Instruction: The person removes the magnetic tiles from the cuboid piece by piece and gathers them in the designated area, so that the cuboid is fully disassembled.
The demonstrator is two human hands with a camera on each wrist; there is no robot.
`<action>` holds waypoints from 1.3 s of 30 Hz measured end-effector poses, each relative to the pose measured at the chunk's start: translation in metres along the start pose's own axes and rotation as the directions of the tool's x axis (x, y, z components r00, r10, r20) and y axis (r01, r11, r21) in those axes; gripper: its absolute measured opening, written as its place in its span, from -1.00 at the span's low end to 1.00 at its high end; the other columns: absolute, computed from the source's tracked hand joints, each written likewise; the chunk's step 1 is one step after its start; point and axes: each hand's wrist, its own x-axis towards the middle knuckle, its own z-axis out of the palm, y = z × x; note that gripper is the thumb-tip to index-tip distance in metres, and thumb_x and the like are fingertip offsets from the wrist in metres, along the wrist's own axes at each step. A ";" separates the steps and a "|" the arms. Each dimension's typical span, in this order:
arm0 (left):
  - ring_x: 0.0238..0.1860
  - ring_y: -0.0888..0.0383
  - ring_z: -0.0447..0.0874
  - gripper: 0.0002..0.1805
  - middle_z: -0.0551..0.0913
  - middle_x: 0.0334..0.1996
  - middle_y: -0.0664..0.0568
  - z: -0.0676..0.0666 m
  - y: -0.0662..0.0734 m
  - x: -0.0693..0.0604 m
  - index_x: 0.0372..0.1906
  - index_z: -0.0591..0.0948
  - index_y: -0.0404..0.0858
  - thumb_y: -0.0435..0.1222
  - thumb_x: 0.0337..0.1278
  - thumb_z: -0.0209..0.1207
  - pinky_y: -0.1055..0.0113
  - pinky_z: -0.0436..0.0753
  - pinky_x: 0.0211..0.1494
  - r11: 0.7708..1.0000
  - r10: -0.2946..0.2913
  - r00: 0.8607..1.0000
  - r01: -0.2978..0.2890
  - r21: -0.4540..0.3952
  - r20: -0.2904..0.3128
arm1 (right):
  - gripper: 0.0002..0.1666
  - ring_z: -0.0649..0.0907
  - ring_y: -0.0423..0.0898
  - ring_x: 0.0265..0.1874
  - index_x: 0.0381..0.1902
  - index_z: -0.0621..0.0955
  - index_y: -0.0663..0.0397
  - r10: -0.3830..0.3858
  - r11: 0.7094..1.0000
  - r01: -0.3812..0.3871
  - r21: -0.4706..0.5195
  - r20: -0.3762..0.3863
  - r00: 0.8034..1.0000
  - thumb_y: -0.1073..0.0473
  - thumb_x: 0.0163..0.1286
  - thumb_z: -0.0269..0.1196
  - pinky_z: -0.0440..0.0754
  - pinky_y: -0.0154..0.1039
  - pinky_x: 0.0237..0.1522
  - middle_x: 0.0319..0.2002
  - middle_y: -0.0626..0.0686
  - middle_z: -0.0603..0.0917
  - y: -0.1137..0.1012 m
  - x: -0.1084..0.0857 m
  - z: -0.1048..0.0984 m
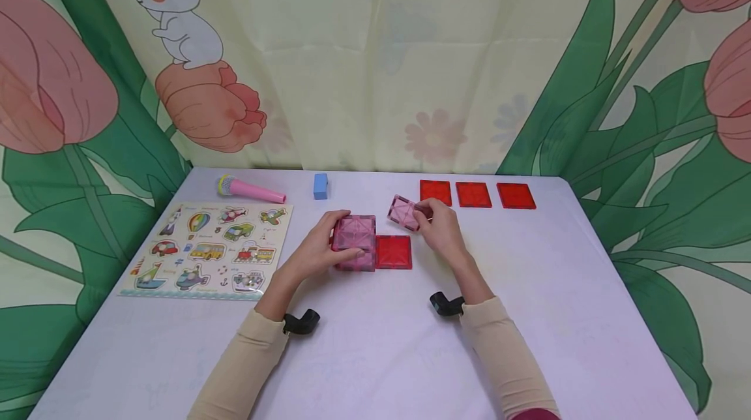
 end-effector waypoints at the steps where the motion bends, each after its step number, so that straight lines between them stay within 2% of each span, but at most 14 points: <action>1: 0.23 0.09 0.42 0.05 0.36 0.33 0.11 0.000 0.000 0.000 0.50 0.22 -0.07 0.16 -0.08 0.44 0.05 0.62 0.28 1.000 -0.001 1.000 0.001 0.001 0.000 | -0.62 0.62 0.11 0.01 0.19 0.56 0.20 0.008 1.000 -0.008 0.000 0.003 1.000 0.16 0.49 0.19 0.71 0.03 0.08 0.03 0.22 0.65 0.001 0.000 -0.001; 8: 0.24 0.08 0.42 0.05 0.36 0.34 0.09 0.000 0.000 0.000 0.50 0.22 -0.06 0.16 -0.09 0.44 0.03 0.59 0.31 1.000 -0.001 1.000 0.001 0.006 -0.003 | -0.59 0.61 0.12 0.04 0.21 0.54 0.17 0.057 0.998 -0.057 0.007 0.003 0.998 0.11 0.50 0.18 0.72 -0.01 0.04 0.07 0.22 0.64 0.006 0.003 -0.009; 15: 0.23 0.10 0.43 0.04 0.37 0.34 0.10 0.000 0.000 -0.001 0.49 0.23 -0.06 0.15 -0.09 0.45 0.05 0.61 0.29 1.000 0.003 1.000 -0.003 0.002 -0.006 | -0.57 0.60 0.08 -0.03 0.22 0.53 0.14 0.101 0.995 -0.101 0.008 -0.042 0.994 0.05 0.51 0.18 0.65 -0.35 -0.19 0.00 0.21 0.63 0.014 0.005 -0.021; 24: 0.23 0.10 0.43 0.03 0.36 0.33 0.09 0.000 0.000 -0.001 0.50 0.22 -0.06 0.12 -0.07 0.45 0.06 0.63 0.26 1.000 0.002 1.000 -0.002 -0.010 -0.003 | -0.46 0.69 0.06 -0.15 0.27 0.48 0.17 0.195 0.980 -0.192 0.043 -0.066 0.979 -0.03 0.49 0.20 0.61 -0.53 -0.26 0.00 0.24 0.63 0.025 0.006 -0.033; 28: 0.23 0.10 0.43 0.02 0.36 0.33 0.09 0.000 0.000 -0.001 0.49 0.22 -0.03 0.13 -0.07 0.44 0.07 0.63 0.26 1.000 0.000 1.000 0.000 -0.012 -0.001 | -0.45 0.67 0.06 -0.17 0.26 0.50 0.21 0.222 0.975 -0.221 0.017 -0.066 0.973 -0.04 0.49 0.20 0.58 -0.54 -0.31 -0.01 0.25 0.64 0.032 0.008 -0.036; 34: 0.22 0.09 0.43 0.03 0.36 0.33 0.09 0.000 0.001 -0.001 0.49 0.22 -0.05 0.13 -0.07 0.45 0.07 0.63 0.26 1.000 0.003 1.000 -0.003 -0.026 0.003 | -0.43 0.58 0.08 -0.09 0.27 0.52 0.24 0.256 0.966 -0.257 -0.021 -0.048 0.965 -0.03 0.49 0.20 0.55 -0.48 -0.29 0.02 0.29 0.62 0.040 0.009 -0.035; 39: 0.21 0.08 0.44 0.04 0.37 0.32 0.08 0.000 0.000 -0.001 0.50 0.22 -0.10 0.12 -0.07 0.45 0.06 0.63 0.26 0.999 0.012 1.000 -0.012 -0.030 0.002 | -0.35 0.56 0.14 0.01 0.36 0.44 0.28 0.276 0.960 -0.275 -0.056 0.011 0.961 -0.02 0.48 0.20 0.66 -0.32 -0.19 0.11 0.33 0.58 0.044 0.010 -0.034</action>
